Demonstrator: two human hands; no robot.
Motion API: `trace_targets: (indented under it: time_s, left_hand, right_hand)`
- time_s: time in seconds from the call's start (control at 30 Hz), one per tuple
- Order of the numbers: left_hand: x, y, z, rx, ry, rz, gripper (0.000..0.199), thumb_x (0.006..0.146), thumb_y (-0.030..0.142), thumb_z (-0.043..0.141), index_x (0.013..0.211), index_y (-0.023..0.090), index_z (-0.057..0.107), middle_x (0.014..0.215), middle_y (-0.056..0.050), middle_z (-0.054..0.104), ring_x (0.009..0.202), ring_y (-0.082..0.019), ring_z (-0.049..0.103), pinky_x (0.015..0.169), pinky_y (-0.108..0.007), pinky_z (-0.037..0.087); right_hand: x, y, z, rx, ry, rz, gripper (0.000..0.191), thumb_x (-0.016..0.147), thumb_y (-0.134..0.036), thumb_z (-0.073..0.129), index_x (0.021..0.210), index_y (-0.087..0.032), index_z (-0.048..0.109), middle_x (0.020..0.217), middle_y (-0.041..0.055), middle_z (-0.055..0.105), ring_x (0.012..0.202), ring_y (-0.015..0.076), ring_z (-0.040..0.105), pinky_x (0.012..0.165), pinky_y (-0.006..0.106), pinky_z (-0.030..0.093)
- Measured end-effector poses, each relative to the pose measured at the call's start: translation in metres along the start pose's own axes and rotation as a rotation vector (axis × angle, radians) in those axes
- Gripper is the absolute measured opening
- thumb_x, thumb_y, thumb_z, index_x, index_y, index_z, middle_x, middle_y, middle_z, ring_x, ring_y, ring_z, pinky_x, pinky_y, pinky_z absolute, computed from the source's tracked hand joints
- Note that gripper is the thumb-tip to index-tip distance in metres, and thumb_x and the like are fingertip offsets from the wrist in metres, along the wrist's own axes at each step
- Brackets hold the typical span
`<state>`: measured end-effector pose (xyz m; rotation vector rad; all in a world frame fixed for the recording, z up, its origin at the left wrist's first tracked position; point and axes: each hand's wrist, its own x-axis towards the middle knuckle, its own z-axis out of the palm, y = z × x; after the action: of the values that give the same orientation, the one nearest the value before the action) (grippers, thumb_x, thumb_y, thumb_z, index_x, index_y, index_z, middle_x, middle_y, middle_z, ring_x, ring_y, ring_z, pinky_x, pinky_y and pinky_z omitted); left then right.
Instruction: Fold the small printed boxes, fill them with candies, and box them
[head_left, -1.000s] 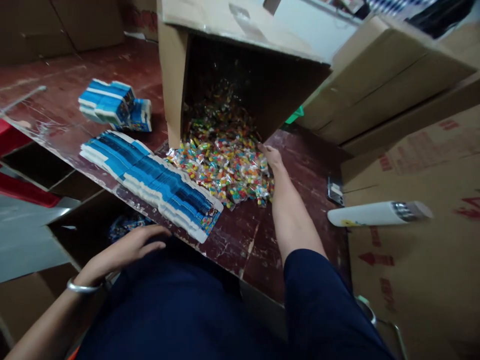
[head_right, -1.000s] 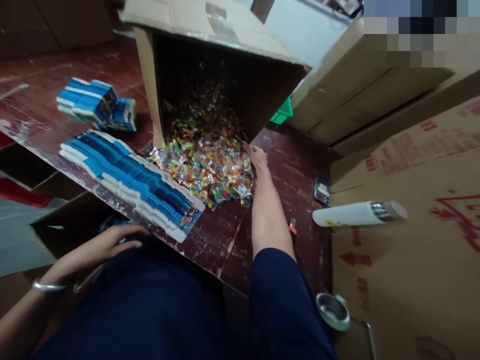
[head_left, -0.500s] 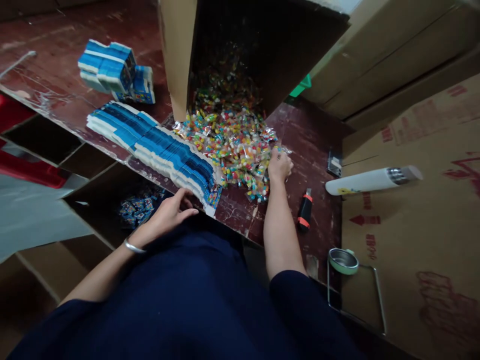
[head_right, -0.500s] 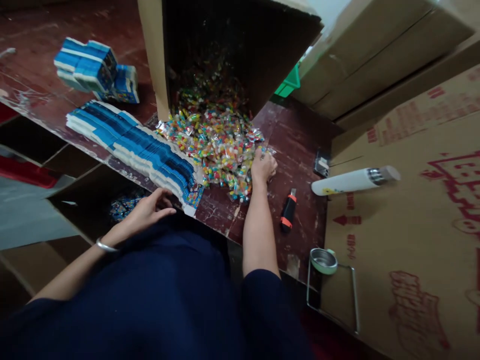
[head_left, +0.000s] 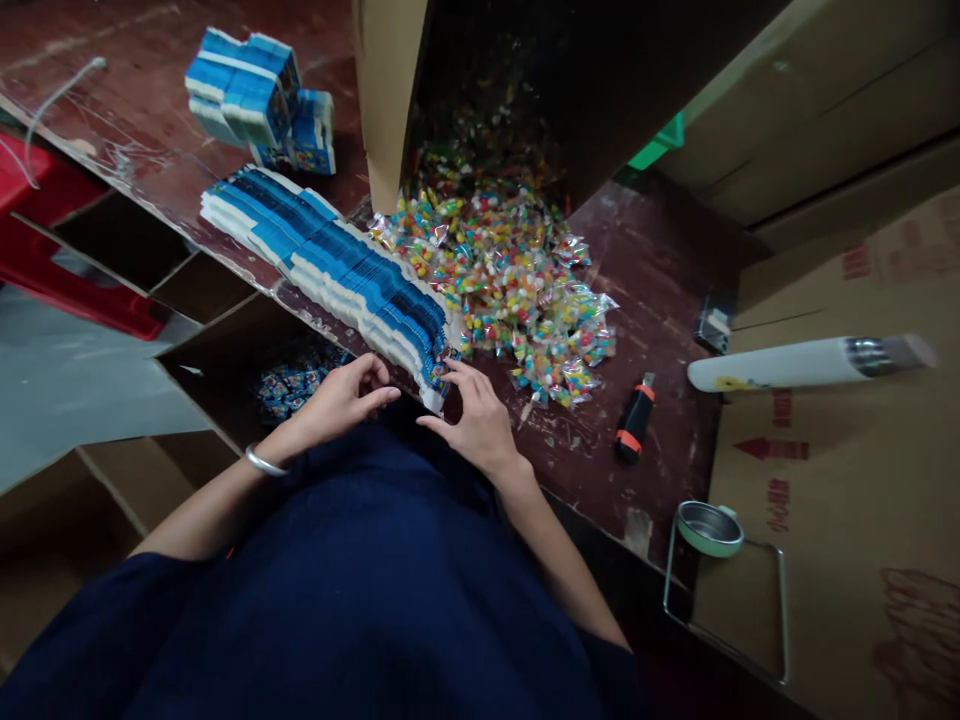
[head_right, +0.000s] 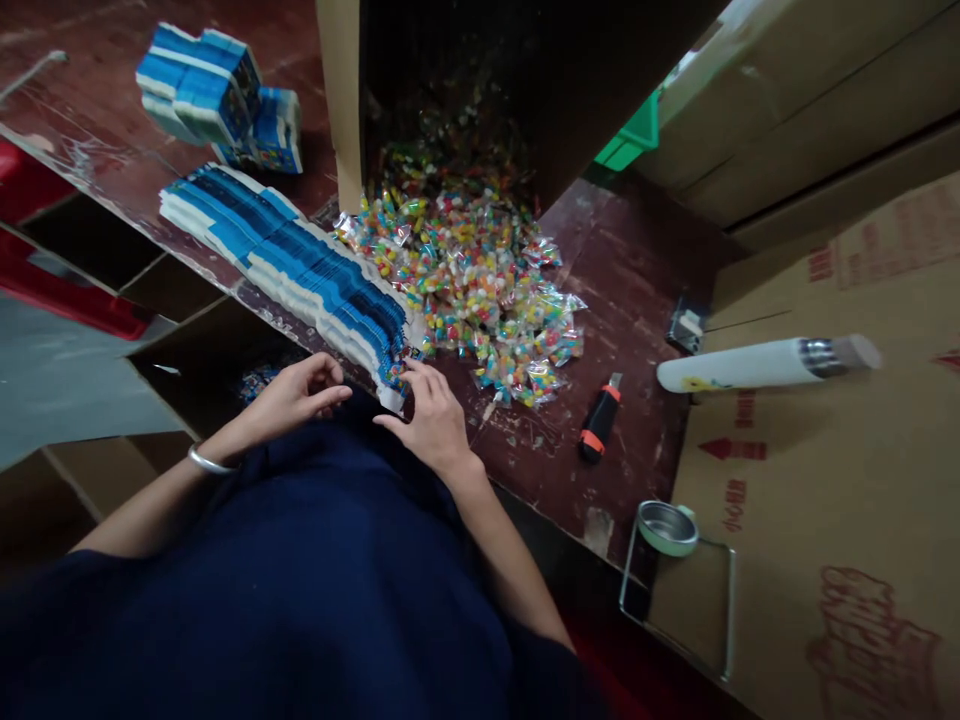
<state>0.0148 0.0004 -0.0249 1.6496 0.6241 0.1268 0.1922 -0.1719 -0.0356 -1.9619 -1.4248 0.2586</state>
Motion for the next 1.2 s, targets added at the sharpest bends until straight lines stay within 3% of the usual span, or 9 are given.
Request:
trace_targets:
  time_s: [0.2,0.27,0.4,0.57,0.7,0.8,1.0,1.07,1.2]
  left_hand:
    - [0.000,0.001,0.005,-0.227,-0.104,-0.068,0.034,0.087,0.045,0.074,0.086,0.018,0.053,0.069,0.000,0.069,0.057,-0.012,0.065,0.053,-0.022,0.050]
    - [0.000,0.002,0.009,-0.369,-0.149,-0.094,0.040,0.084,0.048,0.077,0.084,0.016,0.054,0.078,-0.005,0.074,0.066,-0.014,0.071,0.059,-0.023,0.055]
    - [0.002,0.011,0.024,-0.703,-0.249,-0.146,0.045,0.081,0.054,0.081,0.085,0.015,0.059,0.107,-0.015,0.078,0.095,-0.022,0.077,0.084,-0.034,0.062]
    - [0.006,0.020,0.035,-0.906,-0.251,-0.130,0.047,0.081,0.056,0.080,0.102,0.016,0.069,0.106,-0.014,0.079,0.103,-0.026,0.076,0.091,-0.038,0.061]
    - [0.006,0.020,0.032,-0.870,-0.255,-0.076,0.065,0.067,0.050,0.092,0.118,0.018,0.068,0.114,-0.014,0.077,0.104,-0.027,0.075,0.090,-0.036,0.061]
    - [0.005,0.021,0.028,-0.761,-0.338,-0.037,0.069,0.061,0.051,0.095,0.116,0.016,0.072,0.113,-0.014,0.077,0.106,-0.028,0.074,0.095,-0.038,0.057]
    - [-0.002,0.025,0.021,-0.407,-0.377,-0.006,0.051,0.068,0.040,0.091,0.110,0.015,0.078,0.109,-0.008,0.076,0.099,-0.022,0.069,0.087,-0.030,0.053]
    - [-0.003,0.026,0.021,-0.345,-0.360,-0.003,0.042,0.075,0.043,0.085,0.103,0.012,0.079,0.095,-0.006,0.076,0.083,-0.018,0.067,0.073,-0.025,0.051]
    - [0.001,0.029,0.027,-0.326,-0.114,0.078,0.039,0.081,0.050,0.079,0.088,0.012,0.080,0.081,-0.005,0.074,0.074,-0.017,0.063,0.069,-0.025,0.049]
  right_hand:
    - [-0.005,0.017,0.000,0.088,0.026,-0.035,0.028,0.088,-0.031,0.077,0.115,-0.027,0.070,0.129,0.0085,0.074,0.121,0.0280,0.069,0.106,0.052,0.057]
    - [-0.010,0.013,-0.004,0.081,0.128,-0.087,0.016,0.093,-0.025,0.070,0.108,-0.029,0.073,0.122,0.0060,0.077,0.114,0.0256,0.073,0.102,0.050,0.060]
    - [-0.029,-0.007,-0.009,0.024,0.341,-0.244,0.031,0.090,-0.011,0.068,0.111,-0.032,0.074,0.117,0.0032,0.079,0.108,0.0247,0.076,0.094,0.046,0.065]
    - [-0.037,-0.028,-0.014,0.122,0.165,-0.458,0.042,0.088,-0.012,0.072,0.123,-0.036,0.069,0.119,0.0009,0.078,0.115,0.0256,0.074,0.091,0.044,0.067]
    - [-0.024,-0.033,-0.021,0.269,0.068,-0.266,0.069,0.089,-0.041,0.077,0.151,-0.030,0.048,0.121,0.0089,0.075,0.106,0.0272,0.075,0.087,0.043,0.066]
    - [-0.013,-0.033,-0.027,0.291,-0.030,-0.109,0.074,0.088,-0.046,0.076,0.153,-0.030,0.045,0.101,0.0046,0.076,0.081,0.0209,0.074,0.074,0.034,0.064]
    - [-0.006,-0.028,-0.031,0.484,-0.193,-0.009,0.029,0.085,-0.043,0.080,0.100,-0.025,0.064,0.068,-0.0049,0.064,0.053,0.0114,0.059,0.053,0.024,0.049]
    - [-0.007,-0.028,-0.030,0.538,-0.093,0.048,0.027,0.085,-0.043,0.080,0.089,-0.024,0.061,0.068,-0.0047,0.063,0.054,0.0110,0.059,0.053,0.023,0.048]
    - [-0.010,-0.032,-0.020,0.614,0.177,0.202,0.043,0.081,-0.044,0.084,0.114,-0.025,0.063,0.094,0.0022,0.072,0.081,0.0168,0.069,0.069,0.027,0.058]
